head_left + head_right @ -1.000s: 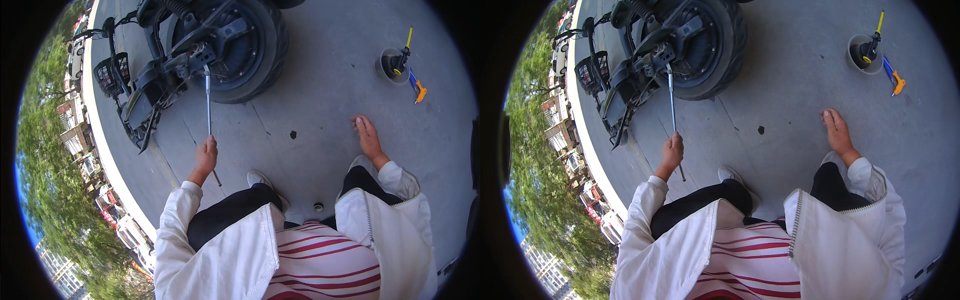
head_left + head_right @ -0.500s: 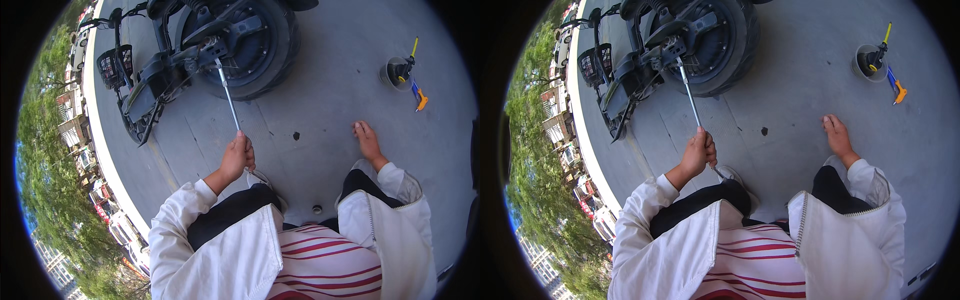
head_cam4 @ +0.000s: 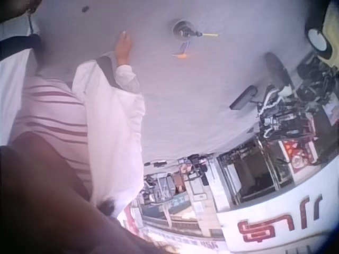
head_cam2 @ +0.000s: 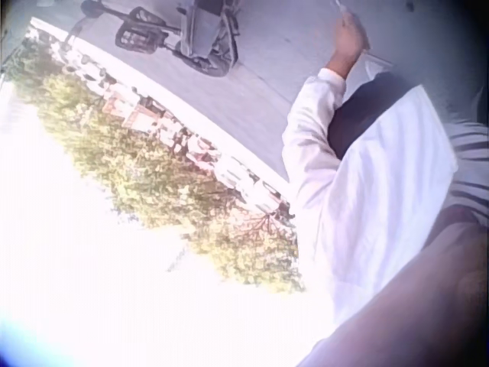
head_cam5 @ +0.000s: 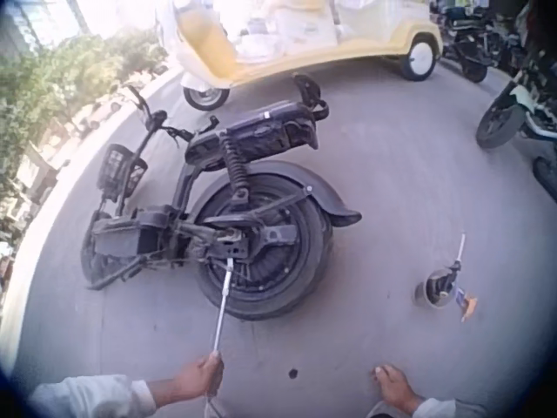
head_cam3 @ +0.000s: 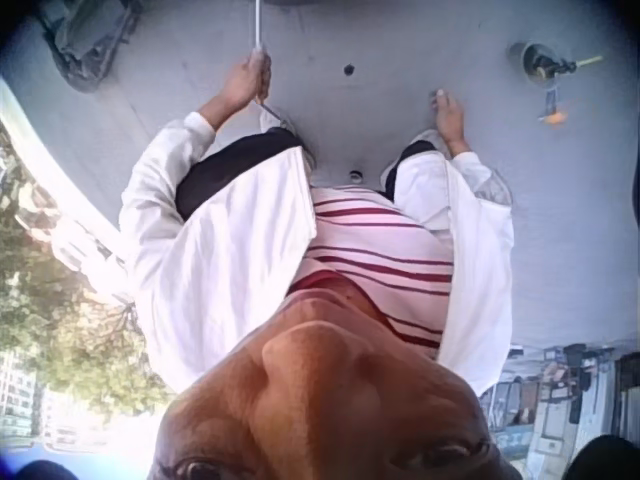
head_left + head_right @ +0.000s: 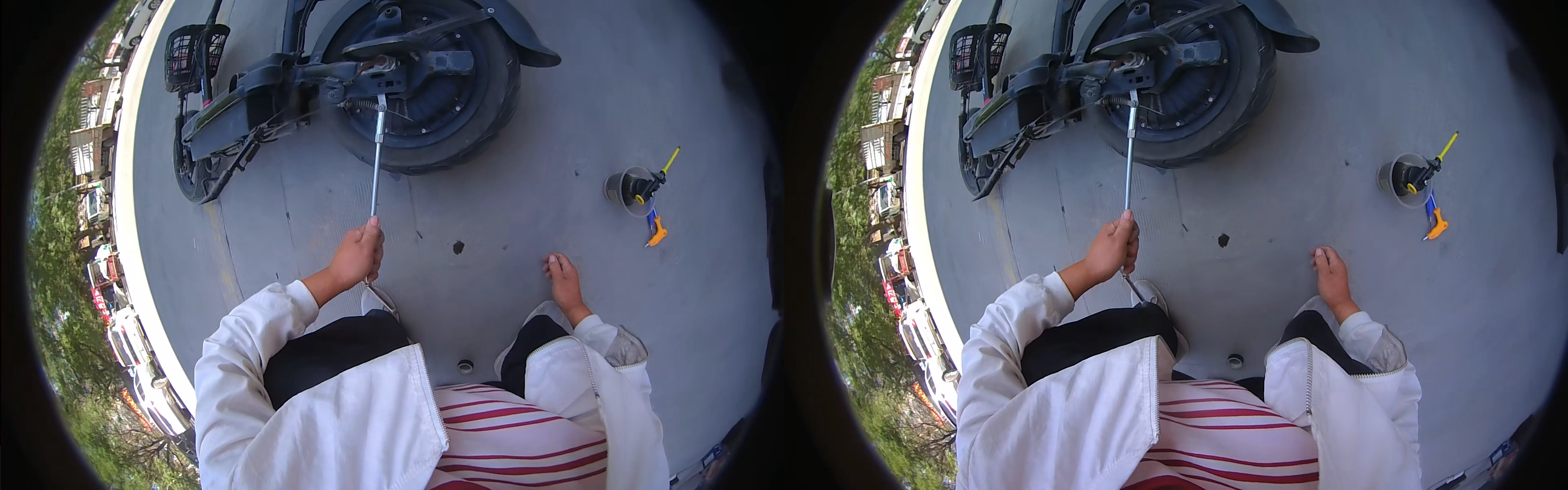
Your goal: The person uses a T-handle wrench to loosen and tighten a bolt on the rear wheel hub of a black electric scooter. They briefly pick up a spray bottle, then continue adjusting the wheel bolt before standing up and moving the scooter.
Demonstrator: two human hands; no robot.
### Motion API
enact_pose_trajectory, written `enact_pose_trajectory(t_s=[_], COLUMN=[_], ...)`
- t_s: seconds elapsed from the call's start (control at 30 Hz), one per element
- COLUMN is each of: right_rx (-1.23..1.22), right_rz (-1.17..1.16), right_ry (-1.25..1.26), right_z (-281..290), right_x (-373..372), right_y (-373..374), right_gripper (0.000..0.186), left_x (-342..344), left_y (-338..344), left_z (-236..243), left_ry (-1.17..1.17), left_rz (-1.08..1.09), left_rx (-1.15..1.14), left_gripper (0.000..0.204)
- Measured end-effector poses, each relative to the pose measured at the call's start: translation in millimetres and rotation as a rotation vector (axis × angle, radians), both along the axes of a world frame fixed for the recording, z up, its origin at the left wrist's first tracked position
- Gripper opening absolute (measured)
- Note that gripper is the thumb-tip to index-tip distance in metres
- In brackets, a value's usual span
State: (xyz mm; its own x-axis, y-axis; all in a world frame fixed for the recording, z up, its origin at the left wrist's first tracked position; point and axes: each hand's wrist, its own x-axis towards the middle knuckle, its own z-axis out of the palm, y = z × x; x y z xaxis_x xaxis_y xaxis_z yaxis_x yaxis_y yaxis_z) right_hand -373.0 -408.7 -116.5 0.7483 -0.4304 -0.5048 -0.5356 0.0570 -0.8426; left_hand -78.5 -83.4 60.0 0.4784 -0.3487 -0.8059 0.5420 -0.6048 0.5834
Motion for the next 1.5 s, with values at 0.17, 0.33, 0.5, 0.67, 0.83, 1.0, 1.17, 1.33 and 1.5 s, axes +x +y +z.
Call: enact_pose_trajectory(t_s=[0.17, 0.33, 0.5, 0.67, 0.83, 1.0, 1.17, 1.33, 1.5], right_rx=[0.007, 0.027, 0.01, 0.03, 0.012, -0.014, 0.059, 0.075, 0.02], right_rz=[0.06, 0.024, 0.042, 0.074, 0.109, 0.084, 0.08, 0.136, 0.114], right_ry=[-0.015, -0.001, 0.081, 0.102, 0.018, 0.03, 0.083, 0.073, 0.047], right_z=[8.6, 4.7, 7.8, -1.8, 5.9, 1.3, -9.3, 4.8, 10.3], right_x=[20.1, 13.6, -3.3, 1.3, 19.9, 10.6, -4.7, 20.8, 16.3], right_y=[7.4, 0.4, -3.6, -0.8, -3.4, -9.8, -2.8, 8.3, 0.8], right_gripper=[0.03, 0.031, 0.031, 0.03, 0.031, 0.031, 0.031, 0.03, 0.029], left_x=[13.7, 64.9, 35.8, -11.7, 70.9, 57.3, -8.8, 24.9, 67.6], left_y=[14.4, 63.2, 41.0, -18.5, 66.0, 52.9, -16.5, 20.2, 61.6], left_z=[-16.8, -24.2, -9.9, -4.0, -22.9, -29.1, -5.7, -26.1, -31.3], left_ry=[-0.308, -0.711, -0.445, 0.105, -0.687, -0.635, 0.036, -0.469, -0.624], left_rz=[-0.154, -0.373, -0.213, 0.068, -0.416, -0.358, 0.023, -0.297, -0.387], left_rx=[0.112, 0.287, 0.199, -0.019, 0.229, 0.314, -0.087, 0.093, 0.299], left_gripper=[0.054, 0.052, 0.053, 0.057, 0.053, 0.056, 0.061, 0.062, 0.06])
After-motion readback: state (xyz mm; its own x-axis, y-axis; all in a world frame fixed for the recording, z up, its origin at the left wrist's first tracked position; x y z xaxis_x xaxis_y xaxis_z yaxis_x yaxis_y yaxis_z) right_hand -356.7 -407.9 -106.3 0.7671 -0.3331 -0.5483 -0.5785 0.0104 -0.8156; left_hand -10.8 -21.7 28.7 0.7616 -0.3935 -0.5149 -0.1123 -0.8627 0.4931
